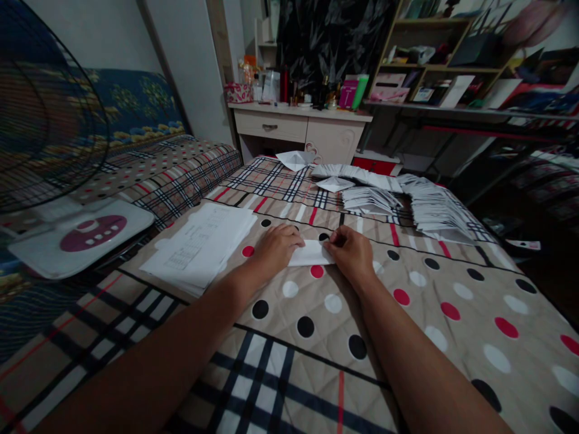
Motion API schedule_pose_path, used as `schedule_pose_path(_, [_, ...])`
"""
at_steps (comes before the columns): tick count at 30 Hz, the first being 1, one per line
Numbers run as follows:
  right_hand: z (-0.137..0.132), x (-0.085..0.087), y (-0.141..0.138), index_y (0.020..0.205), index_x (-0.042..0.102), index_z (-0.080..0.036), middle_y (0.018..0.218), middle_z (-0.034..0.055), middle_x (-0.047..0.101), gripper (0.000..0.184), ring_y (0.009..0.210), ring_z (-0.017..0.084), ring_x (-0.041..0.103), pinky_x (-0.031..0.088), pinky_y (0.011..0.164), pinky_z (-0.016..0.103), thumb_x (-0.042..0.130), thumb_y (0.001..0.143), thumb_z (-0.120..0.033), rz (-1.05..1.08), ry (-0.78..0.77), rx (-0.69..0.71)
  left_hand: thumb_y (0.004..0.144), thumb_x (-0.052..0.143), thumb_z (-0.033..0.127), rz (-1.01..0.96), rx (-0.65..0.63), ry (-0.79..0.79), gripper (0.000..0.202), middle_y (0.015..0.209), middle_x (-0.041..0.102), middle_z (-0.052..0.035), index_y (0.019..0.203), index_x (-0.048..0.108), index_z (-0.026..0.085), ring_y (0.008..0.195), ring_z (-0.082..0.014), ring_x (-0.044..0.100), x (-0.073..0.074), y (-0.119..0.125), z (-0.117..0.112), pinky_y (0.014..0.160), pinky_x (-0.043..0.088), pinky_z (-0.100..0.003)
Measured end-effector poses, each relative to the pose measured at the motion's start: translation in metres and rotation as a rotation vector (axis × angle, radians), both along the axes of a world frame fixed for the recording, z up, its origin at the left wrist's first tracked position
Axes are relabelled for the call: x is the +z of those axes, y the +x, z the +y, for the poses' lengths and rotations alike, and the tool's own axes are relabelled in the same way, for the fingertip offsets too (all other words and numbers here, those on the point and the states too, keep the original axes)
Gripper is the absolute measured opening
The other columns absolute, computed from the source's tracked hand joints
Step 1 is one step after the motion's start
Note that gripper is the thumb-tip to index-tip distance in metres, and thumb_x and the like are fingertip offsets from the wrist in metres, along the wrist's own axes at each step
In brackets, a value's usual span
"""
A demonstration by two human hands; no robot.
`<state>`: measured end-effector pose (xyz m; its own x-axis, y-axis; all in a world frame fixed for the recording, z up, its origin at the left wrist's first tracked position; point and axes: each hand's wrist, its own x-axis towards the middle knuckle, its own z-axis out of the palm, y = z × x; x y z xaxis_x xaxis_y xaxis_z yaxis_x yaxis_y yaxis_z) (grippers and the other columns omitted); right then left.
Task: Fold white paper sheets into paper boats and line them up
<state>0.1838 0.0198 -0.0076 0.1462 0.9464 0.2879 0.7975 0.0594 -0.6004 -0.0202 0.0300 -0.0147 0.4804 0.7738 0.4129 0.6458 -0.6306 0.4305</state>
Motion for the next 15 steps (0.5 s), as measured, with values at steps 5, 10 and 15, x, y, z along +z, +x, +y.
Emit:
schedule_pose_path(5, [0.002, -0.002, 0.002, 0.066, 0.057, -0.023, 0.062, -0.0034, 0.062, 0.009, 0.058, 0.014, 0.054, 0.032, 0.055, 0.027, 0.065, 0.067, -0.027, 0.033, -0.008, 0.007, 0.075, 0.073, 0.026, -0.097, -0.166, -0.258, 0.034, 0.114, 0.061, -0.0074, 0.109, 0.073, 0.024, 0.105, -0.0213, 0.058, -0.002, -0.017, 0.008, 0.097, 0.045, -0.039])
schedule_pose_path(10, [-0.002, 0.004, 0.000, 0.071, 0.060, -0.023, 0.069, 0.0011, 0.065, 0.005, 0.067, 0.020, 0.058, 0.039, 0.061, 0.030, 0.064, 0.071, -0.026, -0.018, 0.018, -0.048, 0.067, 0.080, 0.034, -0.063, -0.135, -0.253, 0.045, 0.117, 0.061, -0.0076, 0.111, 0.073, 0.026, 0.108, -0.0238, 0.057, 0.000, -0.019, 0.006, 0.098, 0.044, -0.041])
schedule_pose_path(15, [-0.026, 0.019, -0.042, 0.113, 0.062, -0.018, 0.118, 0.0141, 0.063, 0.032, 0.115, 0.029, 0.054, 0.041, 0.098, 0.044, 0.056, 0.085, -0.034, 0.043, 0.358, 0.146, 0.061, 0.083, 0.033, -0.169, -0.095, -0.269, 0.041, 0.110, 0.066, -0.0073, 0.100, 0.075, 0.025, 0.105, -0.0254, 0.060, -0.007, -0.013, 0.007, 0.095, 0.047, -0.039])
